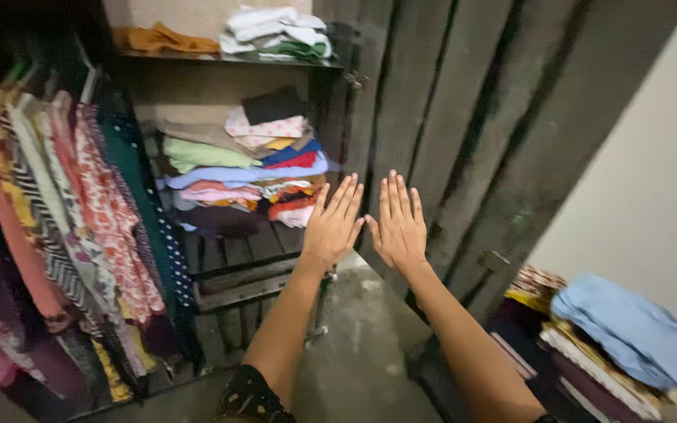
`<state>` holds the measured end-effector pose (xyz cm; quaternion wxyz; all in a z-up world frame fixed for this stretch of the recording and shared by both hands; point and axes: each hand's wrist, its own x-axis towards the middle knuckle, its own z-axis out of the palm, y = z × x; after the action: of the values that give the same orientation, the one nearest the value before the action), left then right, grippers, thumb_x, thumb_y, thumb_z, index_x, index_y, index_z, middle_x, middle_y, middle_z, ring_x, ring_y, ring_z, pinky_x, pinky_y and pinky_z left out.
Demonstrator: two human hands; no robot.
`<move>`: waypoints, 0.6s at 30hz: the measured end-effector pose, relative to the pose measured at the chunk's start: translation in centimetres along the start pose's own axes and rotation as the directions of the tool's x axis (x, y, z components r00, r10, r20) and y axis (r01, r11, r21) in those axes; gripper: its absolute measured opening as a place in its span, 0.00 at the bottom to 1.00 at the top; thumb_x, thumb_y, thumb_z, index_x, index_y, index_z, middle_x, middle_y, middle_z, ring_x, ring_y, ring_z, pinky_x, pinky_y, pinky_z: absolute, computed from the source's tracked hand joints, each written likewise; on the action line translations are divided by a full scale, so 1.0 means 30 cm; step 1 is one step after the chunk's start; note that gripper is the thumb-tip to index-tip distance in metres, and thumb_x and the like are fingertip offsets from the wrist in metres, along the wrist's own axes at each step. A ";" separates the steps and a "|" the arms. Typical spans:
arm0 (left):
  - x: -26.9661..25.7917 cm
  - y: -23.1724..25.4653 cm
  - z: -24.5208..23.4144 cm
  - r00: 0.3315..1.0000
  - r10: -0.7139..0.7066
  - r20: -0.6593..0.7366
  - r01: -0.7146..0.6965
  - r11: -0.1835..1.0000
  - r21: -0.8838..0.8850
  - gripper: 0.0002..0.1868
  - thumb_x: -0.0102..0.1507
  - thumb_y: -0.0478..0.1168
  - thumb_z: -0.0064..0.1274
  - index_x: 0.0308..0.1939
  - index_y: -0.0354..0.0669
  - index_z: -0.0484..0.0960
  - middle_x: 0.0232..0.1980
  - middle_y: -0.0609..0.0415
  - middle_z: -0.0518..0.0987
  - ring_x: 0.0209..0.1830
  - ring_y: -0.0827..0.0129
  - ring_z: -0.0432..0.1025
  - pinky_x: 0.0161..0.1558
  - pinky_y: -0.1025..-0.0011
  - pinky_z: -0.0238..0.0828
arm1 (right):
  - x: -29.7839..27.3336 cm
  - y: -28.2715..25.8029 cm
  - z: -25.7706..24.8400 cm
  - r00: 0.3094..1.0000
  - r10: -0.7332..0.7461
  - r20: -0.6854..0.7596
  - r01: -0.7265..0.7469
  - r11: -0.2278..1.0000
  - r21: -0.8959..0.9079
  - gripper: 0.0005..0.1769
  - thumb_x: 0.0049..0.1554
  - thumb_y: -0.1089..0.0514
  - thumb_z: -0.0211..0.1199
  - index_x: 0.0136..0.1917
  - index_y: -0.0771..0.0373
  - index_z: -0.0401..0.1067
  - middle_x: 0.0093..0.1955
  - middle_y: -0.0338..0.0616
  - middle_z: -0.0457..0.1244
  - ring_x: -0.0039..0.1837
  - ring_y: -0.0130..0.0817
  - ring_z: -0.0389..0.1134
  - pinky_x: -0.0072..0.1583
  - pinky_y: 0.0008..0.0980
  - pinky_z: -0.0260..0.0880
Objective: The person takes folded clothes from a wardrobe shelf and places them onto a stack on a plastic storage bin. The person handles several items including a light blue shirt, white cloth, grey cloth, green cloth, orange cloth, and a black cloth, stacking them one by one.
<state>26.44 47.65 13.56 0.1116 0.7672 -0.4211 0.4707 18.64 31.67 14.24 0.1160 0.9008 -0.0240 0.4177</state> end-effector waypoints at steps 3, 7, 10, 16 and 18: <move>-0.015 -0.151 -0.014 0.997 -0.003 -0.072 0.002 1.000 -0.020 0.34 0.72 0.50 0.41 0.77 0.34 0.61 0.82 0.45 0.58 0.83 0.61 0.50 0.80 0.52 0.39 | 0.122 -0.100 0.055 0.998 -0.041 -0.053 0.041 0.999 0.003 0.42 0.66 0.40 0.44 0.82 0.71 0.45 0.86 0.56 0.38 0.86 0.43 0.37 0.81 0.48 0.33; -0.011 -0.344 -0.018 0.995 0.011 -0.104 -0.010 1.000 0.012 0.35 0.70 0.50 0.43 0.76 0.33 0.62 0.81 0.43 0.59 0.83 0.59 0.51 0.80 0.50 0.39 | 0.266 -0.222 0.121 0.994 -0.065 -0.087 0.067 0.997 0.023 0.44 0.64 0.40 0.47 0.81 0.71 0.46 0.86 0.57 0.39 0.86 0.45 0.37 0.81 0.48 0.33; -0.003 -0.480 -0.021 0.993 0.031 -0.113 -0.026 0.998 0.050 0.35 0.69 0.50 0.44 0.76 0.32 0.62 0.80 0.41 0.59 0.83 0.57 0.51 0.79 0.49 0.40 | 0.354 -0.299 0.153 0.992 -0.067 -0.109 0.075 0.995 0.070 0.45 0.62 0.41 0.50 0.81 0.72 0.46 0.86 0.58 0.40 0.86 0.45 0.38 0.81 0.49 0.34; 0.047 -0.675 -0.048 0.996 0.020 -0.092 -0.012 0.995 0.096 0.36 0.68 0.50 0.47 0.75 0.31 0.63 0.80 0.41 0.59 0.82 0.57 0.52 0.79 0.49 0.40 | 0.528 -0.382 0.175 0.985 -0.091 -0.148 0.106 0.990 0.095 0.46 0.61 0.41 0.53 0.81 0.73 0.47 0.85 0.58 0.41 0.86 0.46 0.39 0.81 0.50 0.35; 0.070 -0.720 -0.057 0.997 0.009 -0.083 -0.001 0.995 0.098 0.35 0.67 0.50 0.47 0.74 0.32 0.64 0.80 0.41 0.59 0.82 0.58 0.52 0.79 0.49 0.40 | 0.585 -0.392 0.181 0.986 -0.098 -0.134 0.107 0.993 0.058 0.48 0.59 0.41 0.53 0.81 0.73 0.47 0.85 0.58 0.41 0.85 0.46 0.39 0.80 0.50 0.35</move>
<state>42.01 60.89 21.05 0.0902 0.7504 -0.3946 0.5225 35.76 42.80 21.93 0.1095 0.8749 0.0436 0.4698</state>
